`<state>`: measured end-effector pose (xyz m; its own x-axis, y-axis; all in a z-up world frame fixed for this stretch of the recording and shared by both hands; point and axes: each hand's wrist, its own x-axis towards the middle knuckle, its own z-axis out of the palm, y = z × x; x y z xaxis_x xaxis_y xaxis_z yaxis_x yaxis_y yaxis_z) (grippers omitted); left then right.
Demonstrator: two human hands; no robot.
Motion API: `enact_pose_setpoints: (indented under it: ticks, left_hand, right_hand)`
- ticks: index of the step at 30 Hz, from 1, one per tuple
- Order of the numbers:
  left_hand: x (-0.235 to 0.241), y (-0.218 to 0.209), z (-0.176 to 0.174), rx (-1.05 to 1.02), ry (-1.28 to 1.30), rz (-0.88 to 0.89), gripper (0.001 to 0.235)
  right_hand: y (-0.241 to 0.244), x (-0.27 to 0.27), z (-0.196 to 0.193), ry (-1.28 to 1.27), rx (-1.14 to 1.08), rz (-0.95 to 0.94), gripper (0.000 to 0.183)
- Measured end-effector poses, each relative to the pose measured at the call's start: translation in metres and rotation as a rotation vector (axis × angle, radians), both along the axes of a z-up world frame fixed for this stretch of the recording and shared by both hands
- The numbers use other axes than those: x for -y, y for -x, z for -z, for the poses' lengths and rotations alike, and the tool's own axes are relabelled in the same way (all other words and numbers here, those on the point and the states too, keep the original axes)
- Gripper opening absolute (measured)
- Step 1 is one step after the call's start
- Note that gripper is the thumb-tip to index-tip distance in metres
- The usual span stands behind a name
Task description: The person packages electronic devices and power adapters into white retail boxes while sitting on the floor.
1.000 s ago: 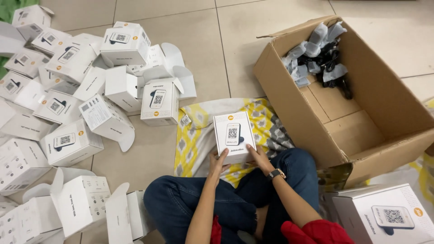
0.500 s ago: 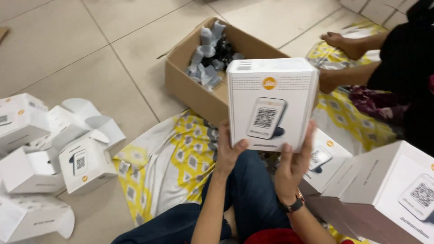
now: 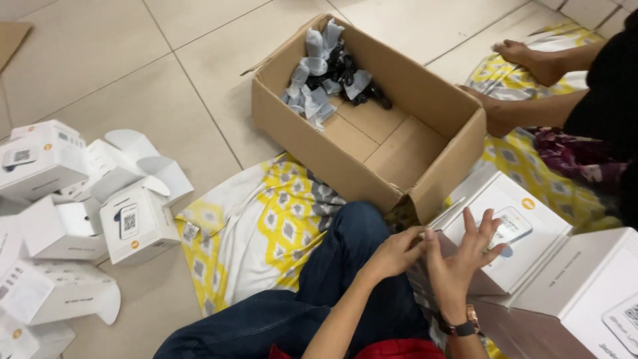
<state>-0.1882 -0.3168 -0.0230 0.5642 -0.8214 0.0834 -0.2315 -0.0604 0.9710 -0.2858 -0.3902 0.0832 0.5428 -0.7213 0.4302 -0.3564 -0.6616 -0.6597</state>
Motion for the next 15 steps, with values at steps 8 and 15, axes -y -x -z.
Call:
enact_pose_setpoints:
  ticks: [8,15]
  left_hand:
    - [-0.168,-0.099,-0.028,0.106,-0.233,-0.442,0.053]
    - [-0.373,-0.132,0.099,0.204,-0.961,-0.980,0.039]
  right_hand:
    - [-0.061,-0.080,-0.015,-0.127,0.182,-0.476,0.041]
    - [-0.219,-0.230,0.190,0.165,-0.736,-1.159,0.097]
